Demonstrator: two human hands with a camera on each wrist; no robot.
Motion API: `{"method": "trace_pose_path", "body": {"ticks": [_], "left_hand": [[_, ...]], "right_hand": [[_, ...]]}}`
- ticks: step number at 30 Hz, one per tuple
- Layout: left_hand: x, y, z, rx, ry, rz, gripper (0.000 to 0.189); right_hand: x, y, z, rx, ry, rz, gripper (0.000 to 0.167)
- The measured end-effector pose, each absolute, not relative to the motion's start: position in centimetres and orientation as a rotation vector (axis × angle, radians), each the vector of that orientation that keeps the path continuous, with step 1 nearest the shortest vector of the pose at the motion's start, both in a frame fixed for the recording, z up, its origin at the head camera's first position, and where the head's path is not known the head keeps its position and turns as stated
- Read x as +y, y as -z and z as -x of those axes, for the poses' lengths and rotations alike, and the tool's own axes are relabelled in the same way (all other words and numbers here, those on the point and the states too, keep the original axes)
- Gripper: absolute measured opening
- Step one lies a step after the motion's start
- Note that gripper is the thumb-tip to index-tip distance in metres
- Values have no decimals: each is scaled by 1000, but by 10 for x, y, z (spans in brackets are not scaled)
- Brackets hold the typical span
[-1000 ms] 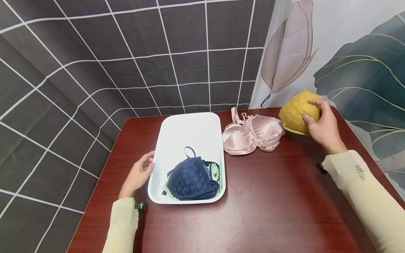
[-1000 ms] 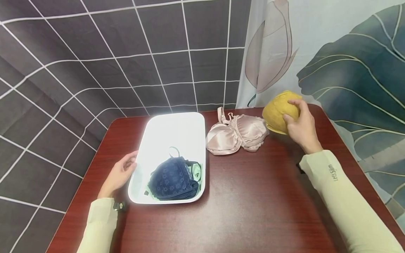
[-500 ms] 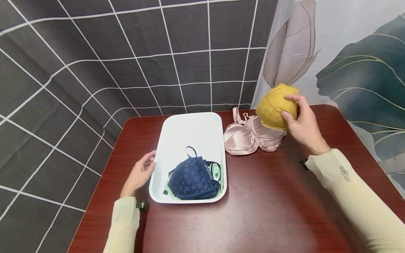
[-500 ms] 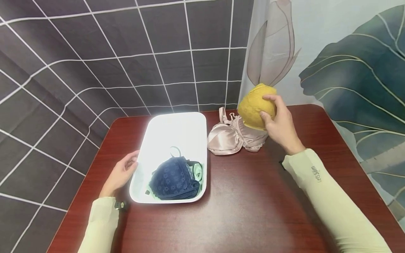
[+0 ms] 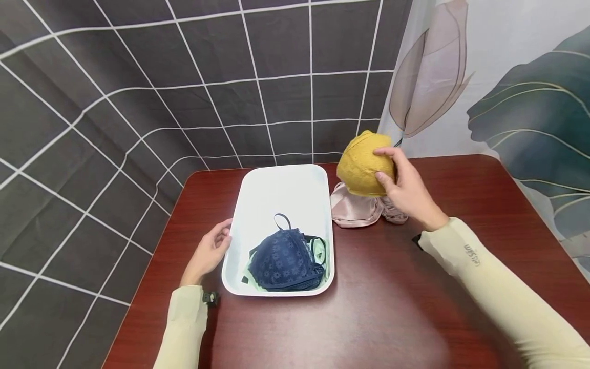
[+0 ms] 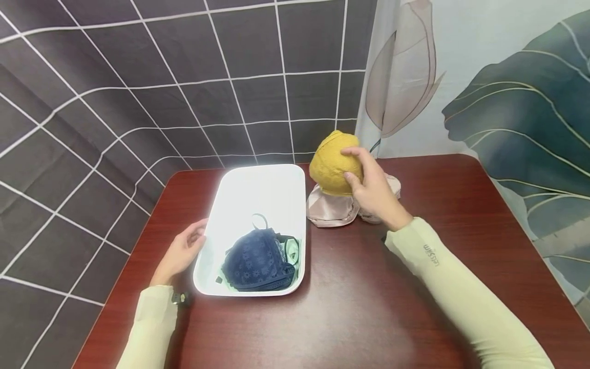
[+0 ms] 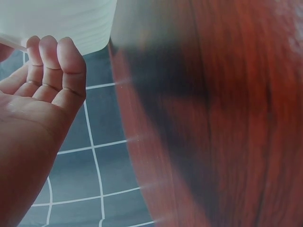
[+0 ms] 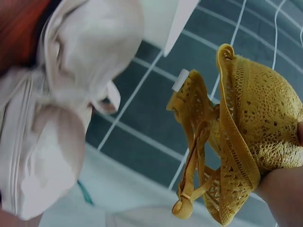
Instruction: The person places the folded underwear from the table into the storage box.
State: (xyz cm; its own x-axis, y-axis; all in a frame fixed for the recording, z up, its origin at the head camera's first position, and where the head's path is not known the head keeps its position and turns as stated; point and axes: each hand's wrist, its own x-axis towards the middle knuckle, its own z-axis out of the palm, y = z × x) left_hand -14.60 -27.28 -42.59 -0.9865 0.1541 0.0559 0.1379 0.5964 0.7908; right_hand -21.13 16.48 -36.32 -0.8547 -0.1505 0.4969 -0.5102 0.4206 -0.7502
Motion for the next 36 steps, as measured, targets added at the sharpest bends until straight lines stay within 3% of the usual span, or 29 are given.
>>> {"method": "trace_pose_path", "body": {"ticks": [6, 15, 23, 36], "left_hand": [[-279, 439, 152, 2790, -1396, -275, 43], [-294, 465, 163, 2790, -1412, -263, 43], [-284, 443, 153, 2762, -1425, -259, 43], [-277, 427, 148, 2767, -1410, -260, 42]], "right_hand": [[132, 356, 201, -2273, -1501, -730, 41], [101, 368, 227, -2189, -1545, -819, 45], [60, 365, 225, -2170, -1639, -940, 46], [19, 419, 249, -2530, -1481, -996, 45]]}}
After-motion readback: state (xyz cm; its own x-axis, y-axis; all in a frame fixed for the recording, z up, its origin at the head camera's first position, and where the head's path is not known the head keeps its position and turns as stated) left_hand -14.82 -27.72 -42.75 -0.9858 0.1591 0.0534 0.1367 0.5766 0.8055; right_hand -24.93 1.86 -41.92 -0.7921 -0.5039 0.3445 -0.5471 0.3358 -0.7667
